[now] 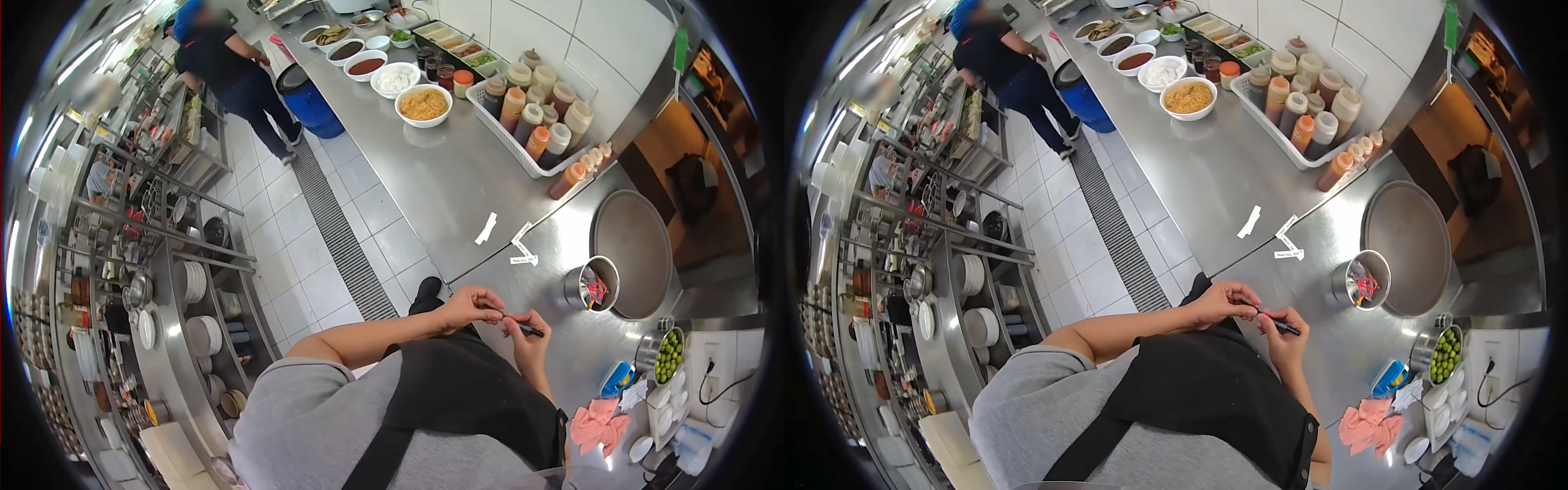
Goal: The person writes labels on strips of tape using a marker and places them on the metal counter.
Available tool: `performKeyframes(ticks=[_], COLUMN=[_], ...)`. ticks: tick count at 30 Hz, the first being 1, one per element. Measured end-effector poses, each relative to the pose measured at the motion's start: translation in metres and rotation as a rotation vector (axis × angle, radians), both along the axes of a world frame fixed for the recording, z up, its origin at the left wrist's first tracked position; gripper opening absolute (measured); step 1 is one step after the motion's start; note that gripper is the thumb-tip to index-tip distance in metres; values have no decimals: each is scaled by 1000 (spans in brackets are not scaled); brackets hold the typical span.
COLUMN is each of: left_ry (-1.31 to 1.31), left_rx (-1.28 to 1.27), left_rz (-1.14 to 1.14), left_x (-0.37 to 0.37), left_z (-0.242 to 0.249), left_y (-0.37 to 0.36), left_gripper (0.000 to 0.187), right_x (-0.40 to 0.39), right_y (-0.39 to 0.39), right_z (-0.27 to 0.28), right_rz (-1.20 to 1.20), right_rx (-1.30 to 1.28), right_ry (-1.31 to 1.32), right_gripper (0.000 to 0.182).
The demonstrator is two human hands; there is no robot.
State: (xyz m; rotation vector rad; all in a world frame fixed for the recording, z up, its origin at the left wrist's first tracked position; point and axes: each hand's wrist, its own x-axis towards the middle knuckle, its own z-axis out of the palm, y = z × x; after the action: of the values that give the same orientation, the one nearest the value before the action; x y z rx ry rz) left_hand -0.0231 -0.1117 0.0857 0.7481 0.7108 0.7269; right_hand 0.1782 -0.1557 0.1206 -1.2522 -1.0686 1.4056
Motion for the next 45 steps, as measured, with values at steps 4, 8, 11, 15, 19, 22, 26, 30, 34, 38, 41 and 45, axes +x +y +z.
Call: performKeyframes(ticks=[4, 8, 11, 15, 19, 22, 26, 30, 34, 38, 41, 45], left_ry=[4, 449, 1099, 1483, 1419, 1331, 1616, 1639, 1628, 1671, 1657, 1640], left_rx=[101, 316, 610, 722, 751, 758, 1090, 1236, 1296, 1286, 1297, 1298], left_rz=[-71, 14, 336, 353, 350, 360, 223, 161, 41, -28, -62, -8], left_x=[17, 21, 25, 22, 20, 11, 1, -4, -13, -17, -19, -20], left_z=[4, -28, -68, -65, -87, -90, -101, -104, -90, -86, -85, -88], left_y=[45, 122, 140, 134, 137, 136, 134, 131, 135, 141, 146, 149], left_gripper=[27, 42, 53, 58, 48, 32, 28, 26, 25, 23, 20, 17], right_x=[11, 9, -4, -7, -9, -7, -6, -4, -8, -8, -4, 2], right_y=[33, 60, 63, 45, 27, 20, 18, 17, 17, 18, 18, 19], right_z=[9, 1, 3, -2, -11, -14, -16, -17, -22, -29, -34, -36], right_rz=[-8, -160, -317, -217, -138, -149, -169, -155, -136, -119, -118, -127], right_rx=[96, 231, 321, 242, 215, 190, 164, 150, 129, 130, 121, 118], right_ry=[-109, -265, 26, -51, -110, -109, -104, -131, -98, -93, -92, -85], right_gripper=[13, 23, 29, 35, 34, 33, 34, 34, 33, 36, 36, 36])
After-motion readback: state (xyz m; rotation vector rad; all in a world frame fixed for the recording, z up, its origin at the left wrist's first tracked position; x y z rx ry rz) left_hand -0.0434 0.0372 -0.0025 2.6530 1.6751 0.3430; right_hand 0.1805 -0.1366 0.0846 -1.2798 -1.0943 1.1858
